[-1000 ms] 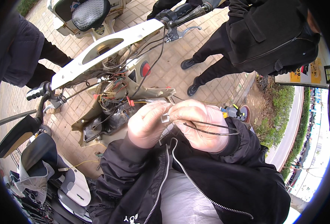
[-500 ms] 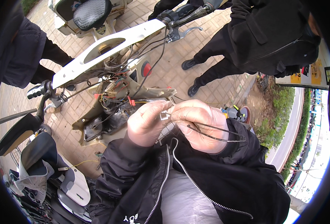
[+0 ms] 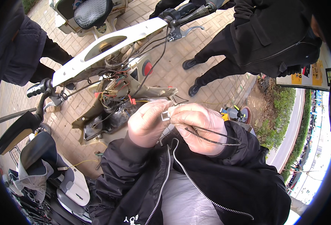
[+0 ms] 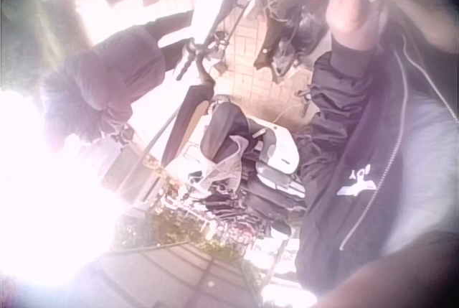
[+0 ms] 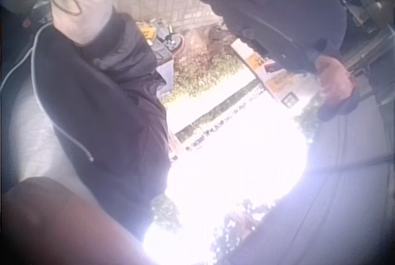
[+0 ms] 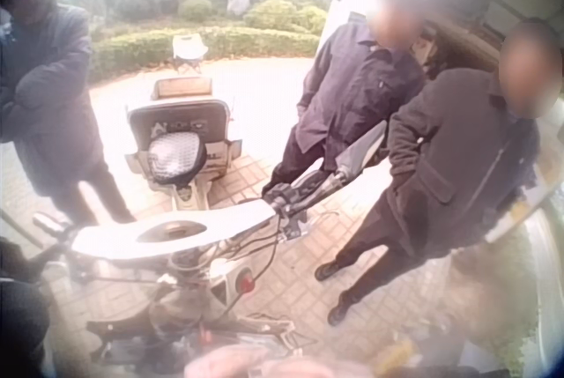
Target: The person uses a multimeter to test continuity on wires near the scooter's handlebar. They then connect a new wiring harness to the scooter's internal wiring and secure the connections with tape.
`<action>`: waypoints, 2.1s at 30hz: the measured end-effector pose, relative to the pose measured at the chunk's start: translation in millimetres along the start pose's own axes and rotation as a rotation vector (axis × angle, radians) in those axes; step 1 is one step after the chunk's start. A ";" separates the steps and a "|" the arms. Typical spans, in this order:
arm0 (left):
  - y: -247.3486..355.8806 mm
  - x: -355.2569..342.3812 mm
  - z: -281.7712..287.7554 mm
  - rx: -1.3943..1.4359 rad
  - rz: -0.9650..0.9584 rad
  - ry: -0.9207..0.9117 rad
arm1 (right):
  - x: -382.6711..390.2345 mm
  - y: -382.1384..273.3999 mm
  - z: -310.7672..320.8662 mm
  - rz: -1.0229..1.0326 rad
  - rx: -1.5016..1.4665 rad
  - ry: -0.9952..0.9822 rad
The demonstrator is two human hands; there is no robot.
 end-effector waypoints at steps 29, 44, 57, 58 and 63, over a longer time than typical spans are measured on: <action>6.6 -0.9 -1.6 -0.090 -0.118 -0.021 | -9.7 0.7 -5.1 -0.015 -0.016 -0.104; -55.8 16.2 -4.8 0.798 0.695 0.195 | -9.0 70.0 9.6 -0.341 -0.392 0.158; -106.1 1.1 0.4 0.954 0.838 0.299 | -9.5 146.8 -98.6 -0.855 -0.905 -0.183; -111.9 4.1 2.6 0.992 0.896 0.396 | -11.1 148.9 -97.6 -0.854 -0.991 -0.134; -138.6 -2.5 -1.7 1.274 1.034 0.745 | -5.9 165.5 -89.1 -0.901 -1.065 -0.025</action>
Point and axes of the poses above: each hand's wrist, its own x-axis away from the middle knuckle, its own z-axis out of the back of the hand, y = z × x, the point moved 10 cm from there along -x, towards the middle knuckle, and after that the axes turned 1 degree about x, right-handed, at the moved point
